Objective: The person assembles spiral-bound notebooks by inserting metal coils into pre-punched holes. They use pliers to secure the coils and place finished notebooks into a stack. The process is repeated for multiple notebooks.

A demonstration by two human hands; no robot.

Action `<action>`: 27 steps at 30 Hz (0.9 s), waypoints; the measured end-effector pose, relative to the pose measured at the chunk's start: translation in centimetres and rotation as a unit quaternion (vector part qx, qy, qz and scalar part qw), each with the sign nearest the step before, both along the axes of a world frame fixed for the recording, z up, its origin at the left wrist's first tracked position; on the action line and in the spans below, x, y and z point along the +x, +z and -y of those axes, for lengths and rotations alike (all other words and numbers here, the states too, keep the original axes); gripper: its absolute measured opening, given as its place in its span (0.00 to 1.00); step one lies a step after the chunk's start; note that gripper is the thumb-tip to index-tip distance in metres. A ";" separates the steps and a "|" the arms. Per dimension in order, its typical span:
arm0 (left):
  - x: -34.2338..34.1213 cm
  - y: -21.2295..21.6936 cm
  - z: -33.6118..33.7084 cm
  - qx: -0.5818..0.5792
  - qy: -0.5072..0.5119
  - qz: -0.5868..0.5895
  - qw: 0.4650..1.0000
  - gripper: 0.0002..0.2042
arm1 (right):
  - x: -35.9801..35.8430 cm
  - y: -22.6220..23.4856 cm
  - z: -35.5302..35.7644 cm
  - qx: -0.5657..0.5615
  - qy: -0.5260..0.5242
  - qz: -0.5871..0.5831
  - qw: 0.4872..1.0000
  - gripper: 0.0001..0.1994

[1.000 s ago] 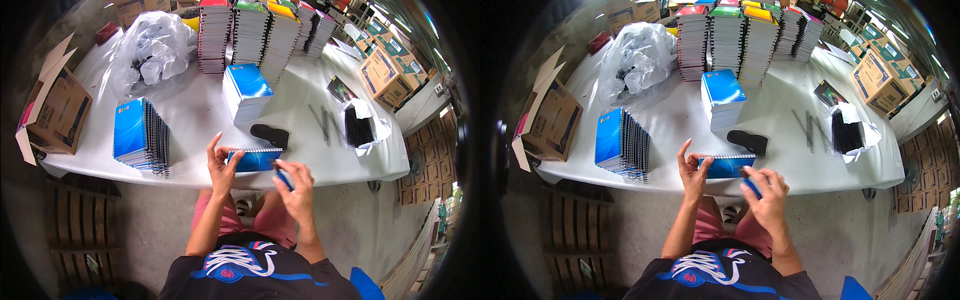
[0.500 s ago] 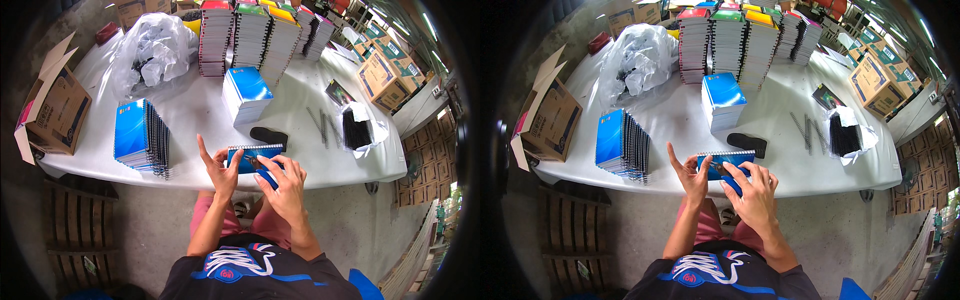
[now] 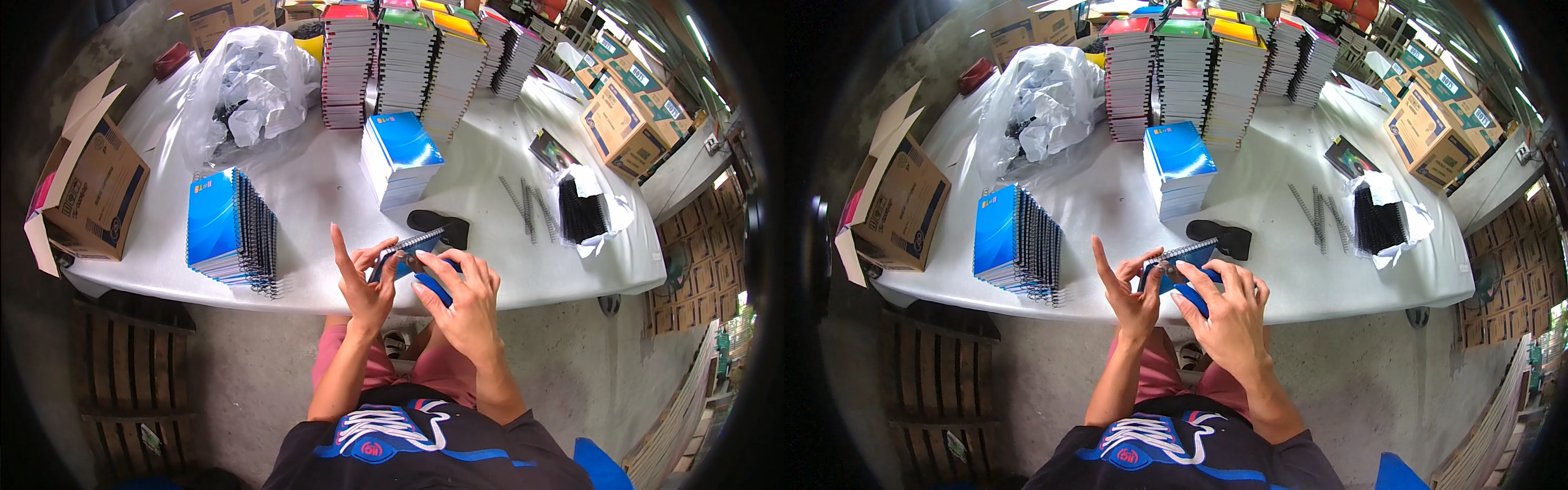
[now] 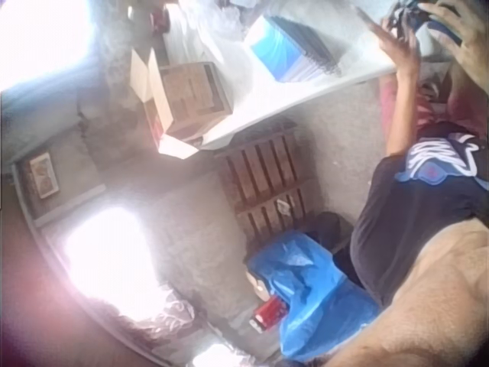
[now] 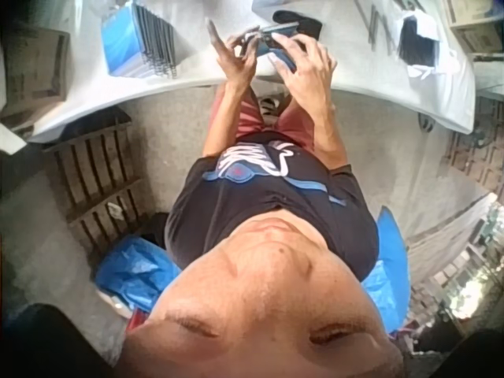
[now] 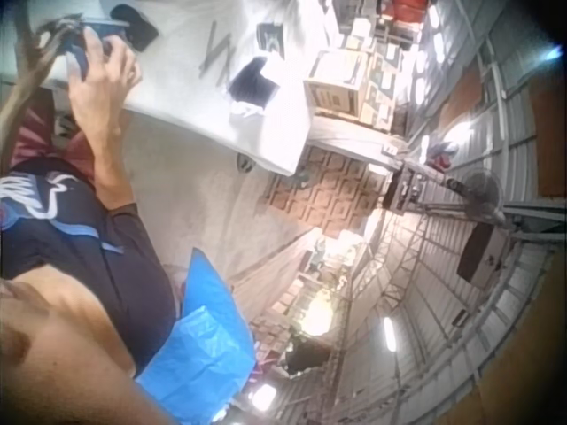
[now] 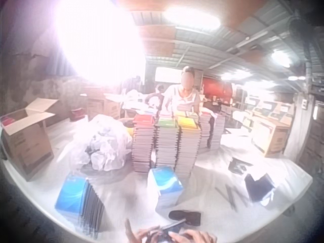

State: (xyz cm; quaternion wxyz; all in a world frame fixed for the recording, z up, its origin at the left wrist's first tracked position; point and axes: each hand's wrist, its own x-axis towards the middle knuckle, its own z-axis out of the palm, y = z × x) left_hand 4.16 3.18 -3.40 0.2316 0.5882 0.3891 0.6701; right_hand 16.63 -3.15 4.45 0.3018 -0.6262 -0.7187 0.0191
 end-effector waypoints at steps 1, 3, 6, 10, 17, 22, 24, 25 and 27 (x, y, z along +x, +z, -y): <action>0.0 0.1 0.1 0.009 0.003 -0.014 1.000 0.44 | 0.0 0.2 0.0 0.003 0.002 0.002 1.000 0.19; 0.0 0.3 0.2 0.025 0.010 -0.035 0.999 0.44 | -0.1 0.4 0.0 0.006 0.003 0.006 1.000 0.19; -0.2 0.6 0.4 0.052 0.027 -0.071 0.996 0.43 | -0.2 0.8 0.1 -0.008 0.011 -0.003 1.000 0.19; -0.6 0.7 0.4 0.104 0.060 -0.121 0.985 0.41 | -0.1 1.4 0.3 -0.039 0.042 -0.044 0.997 0.17; -0.9 0.9 0.3 0.216 0.128 -0.213 0.944 0.38 | 1.6 -0.1 0.6 -0.376 0.166 -0.512 0.755 0.18; -0.4 0.7 -0.1 0.187 0.149 -0.137 0.961 0.38 | 0.5 -1.6 0.8 -0.355 0.183 -0.585 0.706 0.18; -0.4 1.1 -0.1 0.131 0.131 -0.049 0.981 0.40 | 1.0 -3.1 0.6 -0.183 0.102 -0.266 0.941 0.19; -0.9 1.8 0.0 0.100 0.117 0.005 0.988 0.41 | 1.8 -3.5 0.5 -0.144 0.041 -0.149 0.977 0.19; -2.3 1.9 0.0 0.041 0.080 0.101 0.991 0.43 | 3.6 -4.6 0.1 -0.163 -0.067 0.025 0.984 0.22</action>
